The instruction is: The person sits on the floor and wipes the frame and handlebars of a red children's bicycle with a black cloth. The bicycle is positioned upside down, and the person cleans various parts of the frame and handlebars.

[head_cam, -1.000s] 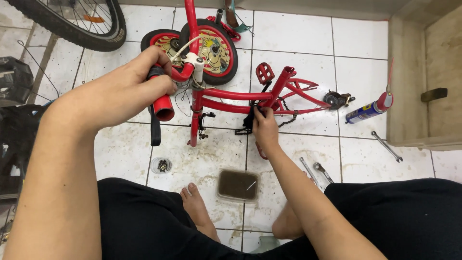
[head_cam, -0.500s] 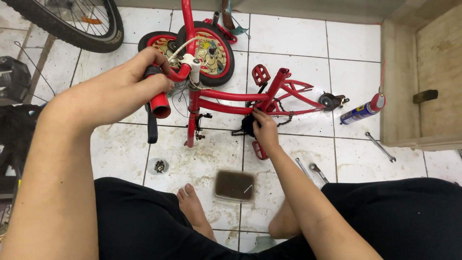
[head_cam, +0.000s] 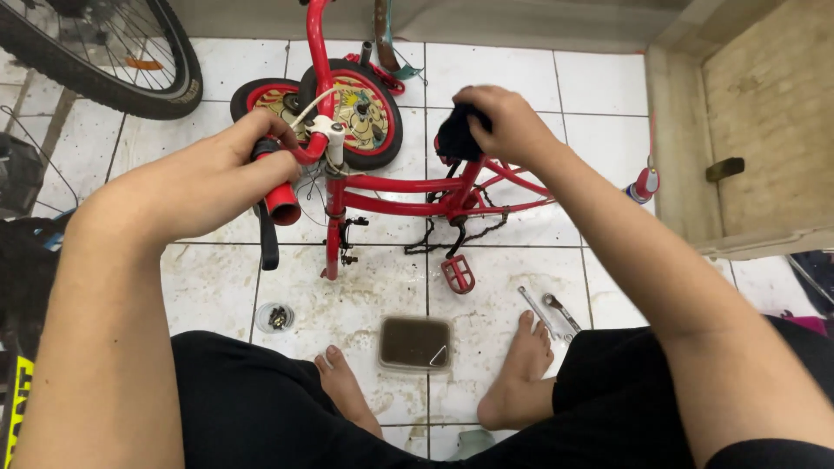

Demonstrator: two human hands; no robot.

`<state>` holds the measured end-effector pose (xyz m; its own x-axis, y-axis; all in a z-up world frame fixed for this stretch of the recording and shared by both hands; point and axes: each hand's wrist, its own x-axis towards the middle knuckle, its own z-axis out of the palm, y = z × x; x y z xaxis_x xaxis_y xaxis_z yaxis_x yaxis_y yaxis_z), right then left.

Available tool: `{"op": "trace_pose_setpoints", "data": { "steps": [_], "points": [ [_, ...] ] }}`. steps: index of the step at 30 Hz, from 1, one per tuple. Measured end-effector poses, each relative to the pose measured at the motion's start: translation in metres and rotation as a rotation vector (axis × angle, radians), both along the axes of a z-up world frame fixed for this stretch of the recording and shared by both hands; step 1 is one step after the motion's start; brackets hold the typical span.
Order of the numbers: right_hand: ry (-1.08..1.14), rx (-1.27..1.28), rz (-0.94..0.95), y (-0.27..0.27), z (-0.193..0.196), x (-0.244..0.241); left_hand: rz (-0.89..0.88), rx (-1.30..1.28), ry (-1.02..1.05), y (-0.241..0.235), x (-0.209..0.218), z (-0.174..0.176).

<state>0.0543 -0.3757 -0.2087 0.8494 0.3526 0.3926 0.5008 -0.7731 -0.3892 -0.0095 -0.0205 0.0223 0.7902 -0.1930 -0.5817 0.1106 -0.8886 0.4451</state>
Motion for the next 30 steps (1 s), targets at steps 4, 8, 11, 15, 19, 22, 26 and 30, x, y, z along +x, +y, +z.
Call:
{"op": "trace_pose_setpoints", "data": {
  "steps": [4,8,11,15,19,22,26,30],
  "points": [
    [0.021,-0.719,0.182,-0.048,-0.034,0.002,0.024,0.007,0.009,-0.002,-0.002,0.000],
    [0.073,-0.994,0.091,-0.050,-0.006,0.007,0.003,0.005,0.001,0.000,0.001,-0.003],
    [0.094,-0.867,-0.069,-0.050,0.003,0.014,0.057,-0.025,0.018,0.001,-0.002,-0.006],
    [0.277,-0.464,0.051,-0.040,0.005,0.009,0.054,-0.022,0.018,0.000,0.000,-0.008],
    [0.364,-0.569,0.085,-0.047,-0.029,0.012,0.048,-0.033,0.029,0.004,0.005,-0.013],
    [0.067,-0.774,0.127,-0.059,-0.053,0.021,0.010,-0.040,-0.008,0.002,0.005,-0.019],
    [0.139,-0.763,0.075,-0.055,-0.067,0.037,0.095,-0.031,0.043,-0.004,0.005,-0.014],
    [0.400,-0.770,-0.232,-0.028,-0.063,0.039,0.086,-0.002,0.016,-0.001,0.006,-0.021]
  ]
}}
